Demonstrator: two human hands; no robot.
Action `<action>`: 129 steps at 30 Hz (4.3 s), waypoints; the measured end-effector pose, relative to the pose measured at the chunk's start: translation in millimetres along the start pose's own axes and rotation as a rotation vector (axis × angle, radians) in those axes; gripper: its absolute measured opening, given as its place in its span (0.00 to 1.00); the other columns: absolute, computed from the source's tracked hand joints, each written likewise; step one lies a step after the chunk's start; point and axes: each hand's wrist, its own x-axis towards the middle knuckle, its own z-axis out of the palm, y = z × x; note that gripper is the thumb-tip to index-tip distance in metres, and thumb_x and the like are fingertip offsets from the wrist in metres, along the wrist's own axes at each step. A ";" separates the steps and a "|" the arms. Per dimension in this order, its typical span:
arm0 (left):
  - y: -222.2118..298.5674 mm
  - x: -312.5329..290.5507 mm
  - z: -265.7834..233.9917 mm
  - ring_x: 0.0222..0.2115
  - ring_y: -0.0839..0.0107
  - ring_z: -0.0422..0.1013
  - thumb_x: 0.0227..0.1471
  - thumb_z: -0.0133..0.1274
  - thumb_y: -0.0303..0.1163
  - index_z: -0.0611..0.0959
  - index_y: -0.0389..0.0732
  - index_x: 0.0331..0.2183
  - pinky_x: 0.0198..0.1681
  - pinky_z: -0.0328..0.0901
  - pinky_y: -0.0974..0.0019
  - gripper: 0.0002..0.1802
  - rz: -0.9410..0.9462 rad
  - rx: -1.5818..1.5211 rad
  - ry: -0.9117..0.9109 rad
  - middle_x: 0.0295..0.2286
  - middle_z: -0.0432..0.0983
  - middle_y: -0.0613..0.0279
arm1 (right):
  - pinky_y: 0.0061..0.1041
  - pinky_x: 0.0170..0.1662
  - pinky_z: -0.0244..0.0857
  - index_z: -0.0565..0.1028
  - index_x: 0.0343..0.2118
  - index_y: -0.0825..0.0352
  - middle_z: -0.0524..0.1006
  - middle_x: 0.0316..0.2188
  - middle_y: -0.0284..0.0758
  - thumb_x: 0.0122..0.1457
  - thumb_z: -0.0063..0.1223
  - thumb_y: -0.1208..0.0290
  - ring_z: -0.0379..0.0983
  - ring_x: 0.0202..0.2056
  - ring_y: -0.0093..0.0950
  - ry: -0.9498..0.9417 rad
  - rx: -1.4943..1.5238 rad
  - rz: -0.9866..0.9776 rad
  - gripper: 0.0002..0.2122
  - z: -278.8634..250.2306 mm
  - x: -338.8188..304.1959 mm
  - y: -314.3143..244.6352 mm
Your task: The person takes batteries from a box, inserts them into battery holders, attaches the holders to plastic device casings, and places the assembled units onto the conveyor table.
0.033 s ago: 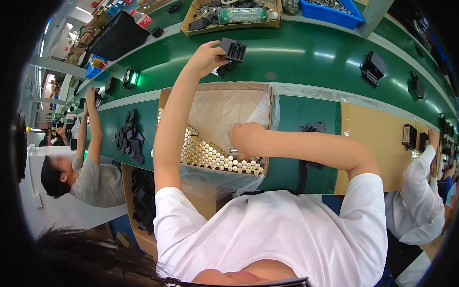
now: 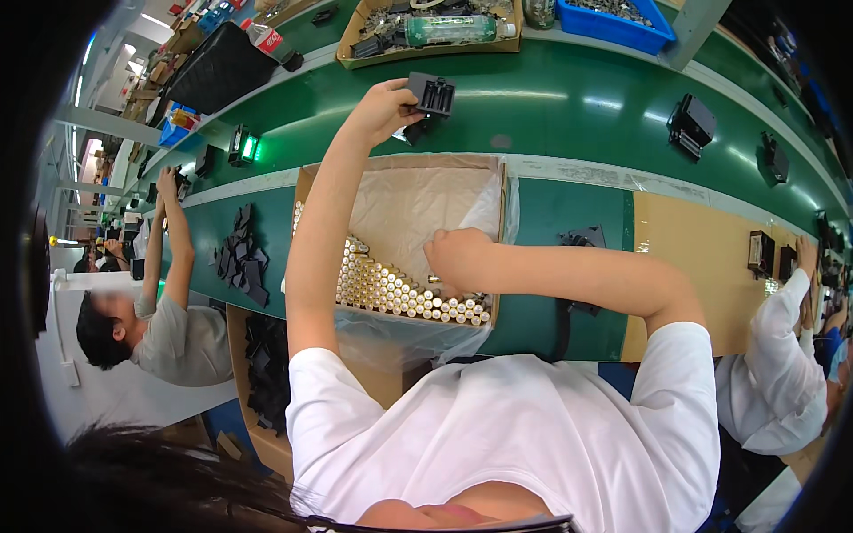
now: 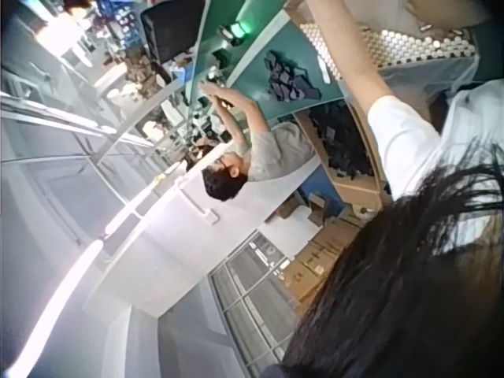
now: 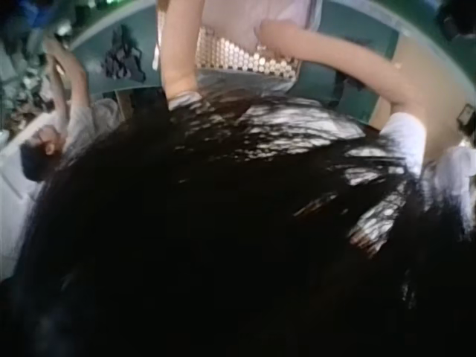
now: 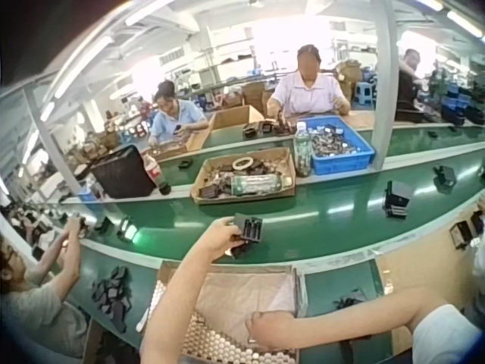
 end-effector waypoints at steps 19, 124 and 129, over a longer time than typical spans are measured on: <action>-5.7 -6.5 11.1 0.39 0.63 0.72 0.58 0.46 0.23 0.71 0.43 0.56 0.41 0.69 0.58 0.24 -0.011 0.020 -0.084 0.46 0.73 0.52 | 0.34 0.26 0.70 0.74 0.34 0.64 0.79 0.26 0.36 0.55 0.55 0.71 0.77 0.24 0.39 0.543 -0.188 -0.170 0.05 -129.0 20.4 116.5; 7.7 -13.0 -74.9 0.35 0.51 0.73 0.48 0.57 0.36 0.75 0.36 0.47 0.40 0.70 0.50 0.24 0.160 1.691 0.820 0.41 0.74 0.43 | 0.43 0.53 0.60 0.80 0.47 0.59 0.77 0.49 0.38 0.48 0.54 0.68 0.69 0.49 0.43 0.489 -0.225 0.123 0.20 -100.4 109.8 177.1; 6.2 -7.1 23.8 0.42 0.50 0.73 0.49 0.59 0.37 0.80 0.39 0.45 0.43 0.69 0.52 0.21 0.390 1.935 0.372 0.44 0.77 0.48 | 0.44 0.53 0.62 0.76 0.53 0.55 0.72 0.53 0.40 0.53 0.59 0.61 0.67 0.49 0.44 0.632 -0.194 0.444 0.22 -88.1 59.4 214.4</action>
